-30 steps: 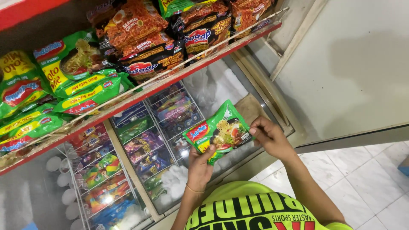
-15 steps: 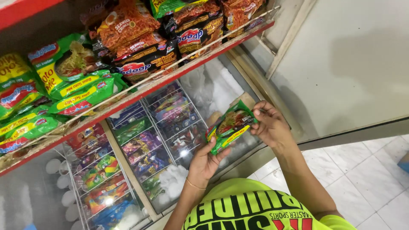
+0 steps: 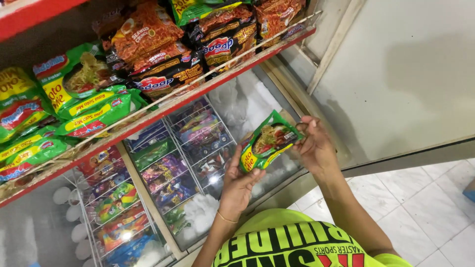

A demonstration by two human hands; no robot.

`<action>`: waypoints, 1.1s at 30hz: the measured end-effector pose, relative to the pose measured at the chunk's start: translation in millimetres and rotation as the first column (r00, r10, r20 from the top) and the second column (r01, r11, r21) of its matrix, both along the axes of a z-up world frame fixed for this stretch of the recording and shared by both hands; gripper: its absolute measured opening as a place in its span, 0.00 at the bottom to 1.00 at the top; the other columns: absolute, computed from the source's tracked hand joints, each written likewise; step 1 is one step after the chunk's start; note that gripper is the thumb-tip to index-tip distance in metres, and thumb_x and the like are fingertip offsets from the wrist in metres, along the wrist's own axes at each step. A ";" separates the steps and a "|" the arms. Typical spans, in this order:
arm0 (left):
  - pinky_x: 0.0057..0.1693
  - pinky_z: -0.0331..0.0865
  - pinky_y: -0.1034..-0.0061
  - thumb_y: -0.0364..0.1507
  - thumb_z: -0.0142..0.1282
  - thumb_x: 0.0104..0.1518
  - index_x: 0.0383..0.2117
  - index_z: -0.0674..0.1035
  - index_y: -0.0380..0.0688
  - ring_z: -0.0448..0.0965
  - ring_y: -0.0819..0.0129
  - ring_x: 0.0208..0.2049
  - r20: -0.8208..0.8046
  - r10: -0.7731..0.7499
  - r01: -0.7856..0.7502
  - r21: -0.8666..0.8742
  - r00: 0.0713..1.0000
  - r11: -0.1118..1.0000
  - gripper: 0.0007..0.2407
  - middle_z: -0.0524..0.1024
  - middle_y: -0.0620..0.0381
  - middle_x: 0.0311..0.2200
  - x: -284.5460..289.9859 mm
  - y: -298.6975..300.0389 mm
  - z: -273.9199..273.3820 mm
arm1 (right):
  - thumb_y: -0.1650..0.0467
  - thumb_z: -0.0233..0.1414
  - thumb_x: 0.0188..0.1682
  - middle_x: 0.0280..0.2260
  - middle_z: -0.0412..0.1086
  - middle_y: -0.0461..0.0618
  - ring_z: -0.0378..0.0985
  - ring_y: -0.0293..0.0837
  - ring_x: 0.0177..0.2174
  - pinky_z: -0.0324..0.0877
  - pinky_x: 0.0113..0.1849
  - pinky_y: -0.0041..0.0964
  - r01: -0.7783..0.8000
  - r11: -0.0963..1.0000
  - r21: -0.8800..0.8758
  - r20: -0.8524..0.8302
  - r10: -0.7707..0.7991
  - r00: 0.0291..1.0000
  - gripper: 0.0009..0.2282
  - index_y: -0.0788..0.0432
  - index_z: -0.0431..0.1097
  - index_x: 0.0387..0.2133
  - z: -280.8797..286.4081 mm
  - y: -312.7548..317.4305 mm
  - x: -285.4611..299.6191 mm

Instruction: Wiping instant noodle packets with a cloth and placing them onto a display shelf in a grocery store.

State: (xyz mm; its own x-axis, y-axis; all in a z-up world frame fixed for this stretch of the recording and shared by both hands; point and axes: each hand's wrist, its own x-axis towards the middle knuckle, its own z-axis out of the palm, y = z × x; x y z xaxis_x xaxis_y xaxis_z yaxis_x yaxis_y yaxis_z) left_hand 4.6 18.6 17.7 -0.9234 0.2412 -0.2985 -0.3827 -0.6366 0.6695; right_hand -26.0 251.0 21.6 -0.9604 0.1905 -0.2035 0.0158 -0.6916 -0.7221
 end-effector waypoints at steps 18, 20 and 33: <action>0.55 0.71 0.57 0.35 0.70 0.51 0.60 0.77 0.54 0.80 0.43 0.49 -0.496 -0.265 -0.326 -0.807 0.827 0.492 0.26 0.80 0.38 0.42 -19.3 2.1 -0.4 | 0.56 0.57 0.51 0.33 0.77 0.57 0.84 0.58 0.31 0.81 0.36 0.54 -0.077 0.820 -0.566 0.307 0.297 0.904 0.20 0.64 0.71 0.33 -96.3 -78.2 29.5; 0.56 0.70 0.58 0.32 0.69 0.51 0.61 0.77 0.54 0.79 0.44 0.51 -0.485 -0.270 -0.309 -0.809 0.832 0.499 0.26 0.80 0.38 0.44 -19.6 -4.4 -11.4 | 0.53 0.57 0.48 0.31 0.77 0.59 0.84 0.58 0.29 0.82 0.34 0.52 -0.081 0.838 -0.539 0.339 0.304 0.890 0.22 0.63 0.71 0.32 -118.3 -76.7 30.8; 0.68 0.08 0.56 0.33 0.73 0.48 0.61 0.76 0.56 0.72 0.66 0.61 -0.417 -0.094 -0.226 -0.653 0.904 0.723 0.29 0.81 0.54 0.50 -29.6 -15.1 -49.8 | 0.77 0.62 0.45 0.35 0.71 0.57 0.83 0.56 0.28 0.82 0.21 0.38 -0.052 0.993 0.108 0.125 0.039 0.991 0.15 0.61 0.75 0.47 -78.4 -12.5 8.2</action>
State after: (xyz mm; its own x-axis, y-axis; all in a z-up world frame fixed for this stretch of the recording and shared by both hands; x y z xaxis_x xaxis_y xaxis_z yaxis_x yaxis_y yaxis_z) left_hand -25.0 3.6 -32.1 -0.9976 0.0572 0.0389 0.0409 0.0341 0.9986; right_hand -17.7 238.5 -56.8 -0.9376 0.1752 -0.3002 0.1386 -0.6037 -0.7851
